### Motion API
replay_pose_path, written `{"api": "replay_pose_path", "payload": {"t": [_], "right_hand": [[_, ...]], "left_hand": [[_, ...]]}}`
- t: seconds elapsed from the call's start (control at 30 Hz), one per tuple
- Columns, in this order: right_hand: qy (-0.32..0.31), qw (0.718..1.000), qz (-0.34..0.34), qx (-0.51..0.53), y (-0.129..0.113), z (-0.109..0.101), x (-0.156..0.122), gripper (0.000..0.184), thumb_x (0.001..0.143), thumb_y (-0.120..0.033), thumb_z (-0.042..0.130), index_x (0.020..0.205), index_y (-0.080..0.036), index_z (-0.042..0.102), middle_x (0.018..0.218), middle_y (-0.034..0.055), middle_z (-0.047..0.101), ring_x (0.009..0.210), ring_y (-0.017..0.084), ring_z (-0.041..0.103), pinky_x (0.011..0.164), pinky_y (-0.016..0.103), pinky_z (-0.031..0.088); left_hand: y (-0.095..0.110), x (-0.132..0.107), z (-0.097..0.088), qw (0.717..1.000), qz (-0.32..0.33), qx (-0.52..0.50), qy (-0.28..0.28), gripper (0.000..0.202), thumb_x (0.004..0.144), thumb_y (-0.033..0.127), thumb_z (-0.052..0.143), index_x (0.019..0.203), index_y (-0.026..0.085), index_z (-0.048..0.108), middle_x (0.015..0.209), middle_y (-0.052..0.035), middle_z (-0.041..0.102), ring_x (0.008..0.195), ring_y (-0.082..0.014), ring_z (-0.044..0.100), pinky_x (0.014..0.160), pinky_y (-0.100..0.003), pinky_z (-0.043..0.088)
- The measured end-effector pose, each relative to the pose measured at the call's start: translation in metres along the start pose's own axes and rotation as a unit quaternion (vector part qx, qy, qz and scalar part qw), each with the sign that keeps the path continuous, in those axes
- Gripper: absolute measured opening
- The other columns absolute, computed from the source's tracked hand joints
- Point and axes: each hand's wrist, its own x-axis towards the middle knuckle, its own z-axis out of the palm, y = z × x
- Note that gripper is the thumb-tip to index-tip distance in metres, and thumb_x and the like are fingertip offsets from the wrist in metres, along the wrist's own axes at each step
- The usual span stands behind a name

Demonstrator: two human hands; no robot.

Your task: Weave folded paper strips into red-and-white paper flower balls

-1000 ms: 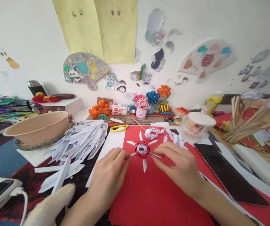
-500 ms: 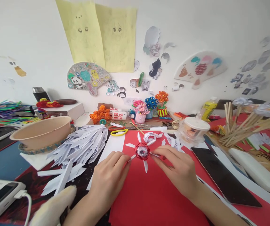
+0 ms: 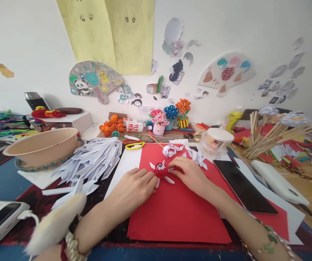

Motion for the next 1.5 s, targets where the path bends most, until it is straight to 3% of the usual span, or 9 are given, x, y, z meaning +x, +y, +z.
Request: {"api": "replay_pose_path", "payload": {"t": [0.17,0.4,0.6,0.73,0.87,1.0,1.17,1.37,1.5], "right_hand": [[0.032,0.999,0.003,0.024,-0.004,-0.008,0.001,0.007,0.088,-0.014,0.065,0.09,-0.02,0.068,0.094,0.0026,0.07,0.091,0.018,0.065,0.081,0.033,0.05],[0.015,0.998,-0.026,0.056,-0.007,-0.013,0.001,0.008,0.083,-0.016,0.073,0.083,-0.021,0.067,0.092,0.0008,0.067,0.091,0.018,0.063,0.083,0.034,0.05],[0.021,0.995,-0.032,0.088,-0.01,-0.007,0.004,0.009,0.082,-0.013,0.073,0.084,-0.021,0.069,0.091,0.0008,0.068,0.088,0.017,0.063,0.082,0.033,0.049],[0.031,0.997,-0.016,0.076,-0.01,-0.004,0.006,0.008,0.084,-0.017,0.072,0.078,-0.022,0.071,0.085,0.0009,0.069,0.083,0.018,0.063,0.077,0.033,0.049],[0.07,0.995,0.028,0.064,-0.01,0.0,0.007,0.006,0.081,-0.016,0.073,0.079,-0.022,0.071,0.082,0.0009,0.071,0.077,0.019,0.064,0.07,0.032,0.049],[0.051,0.992,0.069,0.096,-0.014,0.002,0.006,0.01,0.081,-0.013,0.071,0.081,-0.023,0.072,0.079,-0.0006,0.074,0.069,0.017,0.067,0.066,0.031,0.051],[0.077,0.99,0.064,0.1,-0.017,-0.003,0.004,0.012,0.08,-0.01,0.069,0.08,-0.022,0.071,0.08,-0.0004,0.074,0.073,0.018,0.068,0.068,0.031,0.051],[0.143,0.979,0.037,0.139,-0.025,-0.015,0.003,0.008,0.08,-0.017,0.07,0.086,-0.022,0.068,0.085,0.0001,0.07,0.075,0.016,0.062,0.068,0.029,0.051],[0.138,0.977,0.01,0.165,-0.026,-0.02,0.0,0.034,0.076,-0.025,0.077,0.108,-0.024,0.064,0.108,0.0034,0.067,0.091,0.018,0.062,0.08,0.032,0.052]], "left_hand": [[-0.013,0.009,-0.011,0.994,0.099,-0.012,-0.035,0.015,0.094,0.01,0.045,0.089,0.016,0.058,0.079,-0.0037,0.064,0.067,-0.0185,0.057,0.061,-0.033,0.038],[-0.008,0.005,-0.008,0.996,0.009,-0.066,-0.055,0.02,0.095,0.038,0.054,0.094,0.019,0.059,0.08,-0.0024,0.066,0.068,-0.0202,0.059,0.06,-0.033,0.038],[-0.009,0.002,-0.001,0.998,-0.001,-0.006,-0.067,0.021,0.089,0.006,0.044,0.092,0.018,0.06,0.082,-0.0041,0.067,0.07,-0.02,0.059,0.059,-0.033,0.036],[-0.007,0.003,-0.008,0.996,-0.061,0.062,-0.02,0.01,0.092,0.018,0.052,0.091,0.019,0.063,0.085,-0.0056,0.067,0.078,-0.0235,0.061,0.062,-0.034,0.04],[0.012,0.015,-0.008,0.982,-0.166,0.084,0.008,0.031,0.095,0.037,0.053,0.072,0.018,0.061,0.065,-0.0059,0.064,0.066,-0.0252,0.063,0.056,-0.034,0.041],[0.033,0.033,0.005,0.971,-0.228,0.019,-0.071,0.025,0.091,0.035,0.059,0.075,0.016,0.062,0.069,-0.0083,0.069,0.064,-0.0278,0.067,0.051,-0.032,0.039],[0.033,0.036,0.015,0.962,-0.263,0.002,-0.068,0.015,0.091,0.017,0.051,0.078,0.017,0.058,0.066,-0.004,0.067,0.057,-0.0217,0.065,0.047,-0.028,0.032],[0.027,0.03,0.007,0.954,-0.255,-0.07,0.144,0.022,0.091,0.019,0.047,0.069,0.02,0.047,0.054,0.0044,0.052,0.045,-0.0114,0.05,0.048,-0.024,0.032],[0.03,0.029,0.004,0.946,-0.226,-0.096,0.213,0.024,0.092,0.016,0.045,0.069,0.02,0.042,0.055,0.006,0.046,0.046,-0.009,0.043,0.048,-0.022,0.031]]}}
